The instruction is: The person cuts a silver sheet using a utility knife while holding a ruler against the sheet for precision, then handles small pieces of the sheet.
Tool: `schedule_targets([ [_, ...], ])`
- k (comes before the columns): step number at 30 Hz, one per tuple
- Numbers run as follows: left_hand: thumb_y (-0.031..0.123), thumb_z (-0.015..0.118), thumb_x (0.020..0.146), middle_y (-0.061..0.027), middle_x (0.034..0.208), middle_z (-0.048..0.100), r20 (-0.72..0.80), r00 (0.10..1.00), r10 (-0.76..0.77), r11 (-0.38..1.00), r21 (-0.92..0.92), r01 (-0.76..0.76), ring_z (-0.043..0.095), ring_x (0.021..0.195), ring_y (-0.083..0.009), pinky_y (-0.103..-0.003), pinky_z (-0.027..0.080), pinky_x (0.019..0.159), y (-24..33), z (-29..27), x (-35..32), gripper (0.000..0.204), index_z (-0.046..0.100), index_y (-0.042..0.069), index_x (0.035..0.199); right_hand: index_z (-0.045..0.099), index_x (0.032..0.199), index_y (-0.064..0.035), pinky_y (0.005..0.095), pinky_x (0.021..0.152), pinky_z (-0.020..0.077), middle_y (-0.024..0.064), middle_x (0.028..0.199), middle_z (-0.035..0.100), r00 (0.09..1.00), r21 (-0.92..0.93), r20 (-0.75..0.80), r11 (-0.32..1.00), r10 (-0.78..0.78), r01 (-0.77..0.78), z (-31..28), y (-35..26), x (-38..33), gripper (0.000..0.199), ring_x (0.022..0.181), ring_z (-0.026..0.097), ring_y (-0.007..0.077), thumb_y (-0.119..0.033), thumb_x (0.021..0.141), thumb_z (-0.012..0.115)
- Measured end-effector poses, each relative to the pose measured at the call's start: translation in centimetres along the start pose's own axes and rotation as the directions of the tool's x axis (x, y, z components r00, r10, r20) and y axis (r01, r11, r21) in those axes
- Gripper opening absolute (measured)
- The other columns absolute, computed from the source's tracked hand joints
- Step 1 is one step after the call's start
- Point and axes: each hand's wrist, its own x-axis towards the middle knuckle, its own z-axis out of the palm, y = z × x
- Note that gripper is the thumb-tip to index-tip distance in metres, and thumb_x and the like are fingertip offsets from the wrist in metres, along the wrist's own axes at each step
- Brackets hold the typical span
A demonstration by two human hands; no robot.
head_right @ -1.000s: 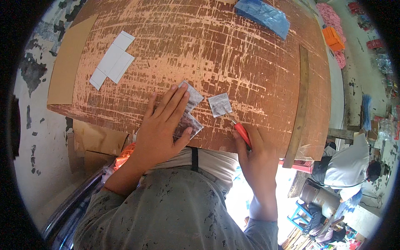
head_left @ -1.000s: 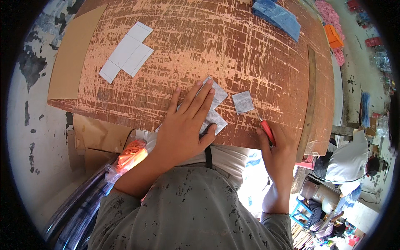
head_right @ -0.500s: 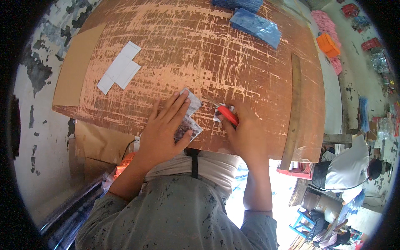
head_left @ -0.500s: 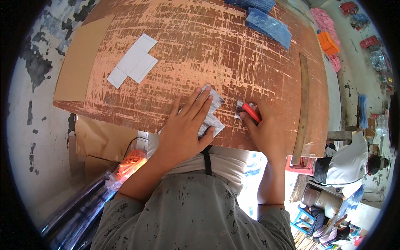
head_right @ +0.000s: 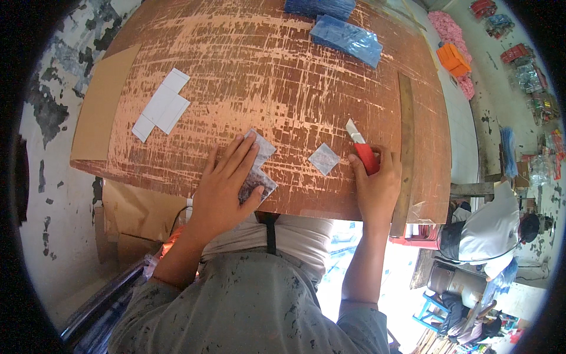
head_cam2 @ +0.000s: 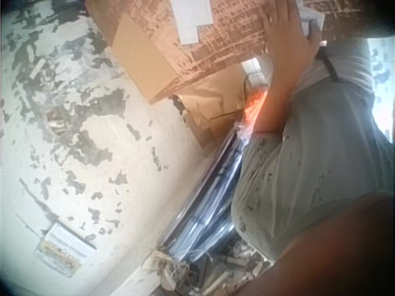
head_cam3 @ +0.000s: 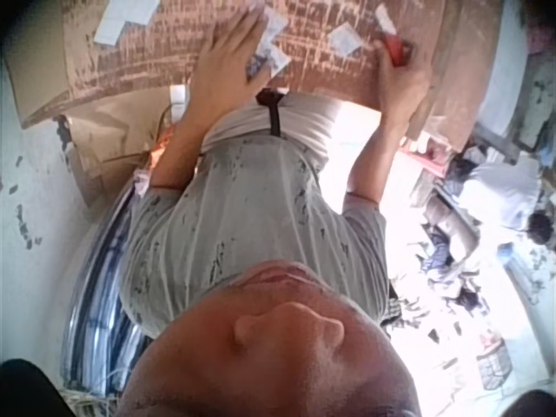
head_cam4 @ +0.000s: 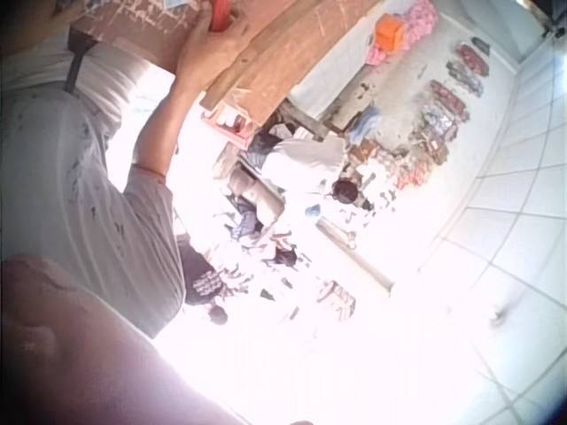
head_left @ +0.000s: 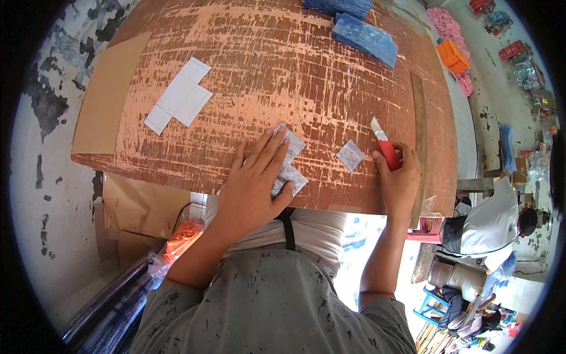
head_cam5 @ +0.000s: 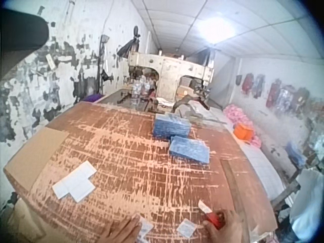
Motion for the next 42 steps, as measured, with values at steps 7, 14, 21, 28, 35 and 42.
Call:
schedule_targets([
  [7,0.034,0.069,0.098,-0.0146,0.177,0.040,0.004,1.000,-0.005,1.000,-0.012,0.005,0.035,0.165,-0.0340,-0.063,0.022,0.134,0.1,0.1,0.0,0.077,0.047,0.001,0.164,0.073,0.130,-0.0079,0.0542,0.111,0.0432,0.0164,0.134,0.063,0.996,-0.045,-0.071,0.997,-0.059,0.056,0.4,0.2,-0.8,0.044,0.127,0.059,0.0396,-0.030,0.094,0.086],
  [14,0.034,0.069,0.098,-0.0145,0.177,0.040,0.004,1.000,-0.014,1.000,0.008,0.014,0.035,0.165,-0.0336,-0.063,0.023,0.134,0.1,0.1,-0.1,0.076,0.049,0.001,0.163,0.073,0.134,-0.0110,0.0576,0.122,0.0341,0.0154,0.154,0.056,0.931,-0.033,0.042,0.931,-0.363,0.364,1.3,-2.5,-2.5,0.045,0.144,0.049,0.0396,-0.027,0.094,0.086],
  [21,0.033,0.070,0.098,-0.0141,0.177,0.040,-0.001,1.000,-0.015,1.000,-0.008,0.015,0.035,0.165,-0.0344,-0.064,0.023,0.133,0.0,0.1,0.1,0.069,0.055,0.004,0.159,0.073,0.127,-0.0074,0.0517,0.117,0.0412,0.0131,0.136,0.069,0.967,0.220,0.032,0.945,-0.253,0.240,1.6,-2.5,-2.6,0.037,0.128,0.062,0.0377,-0.014,0.093,0.086],
  [28,0.032,0.081,0.095,-0.0106,0.157,0.062,-0.153,0.983,0.102,0.991,0.104,-0.087,0.055,0.150,-0.0301,-0.065,0.030,0.128,0.6,0.3,0.1,0.039,0.076,0.013,0.129,0.069,0.127,0.0004,0.0316,0.082,0.0597,0.0102,0.110,0.077,0.969,0.774,0.245,0.594,0.039,-0.220,1.1,-4.5,-5.5,0.028,0.094,0.072,0.0157,-0.004,0.102,0.080],
  [35,0.028,0.085,0.093,-0.0022,0.120,0.076,-0.307,0.948,0.088,0.935,-0.303,-0.185,0.072,0.110,-0.0228,-0.057,0.040,0.118,3.3,-1.5,1.0,0.029,0.078,0.014,0.118,0.065,0.129,0.0058,0.0272,0.078,0.0632,0.0117,0.111,0.075,0.917,0.892,0.396,0.249,-0.035,-0.376,0.4,-4.9,-6.9,0.028,0.092,0.073,0.0131,-0.001,0.104,0.076],
  [42,0.018,0.088,0.088,-0.0006,0.106,0.080,-0.337,0.936,0.098,0.928,-0.310,-0.208,0.076,0.098,-0.0207,-0.053,0.043,0.115,3.7,-1.7,0.9,0.024,0.081,0.015,0.111,0.065,0.129,0.0062,0.0285,0.079,0.0649,0.0119,0.113,0.075,0.914,0.897,0.401,0.227,-0.063,-0.378,-0.1,-5.1,-7.5,0.028,0.097,0.074,0.0140,0.001,0.104,0.076],
])
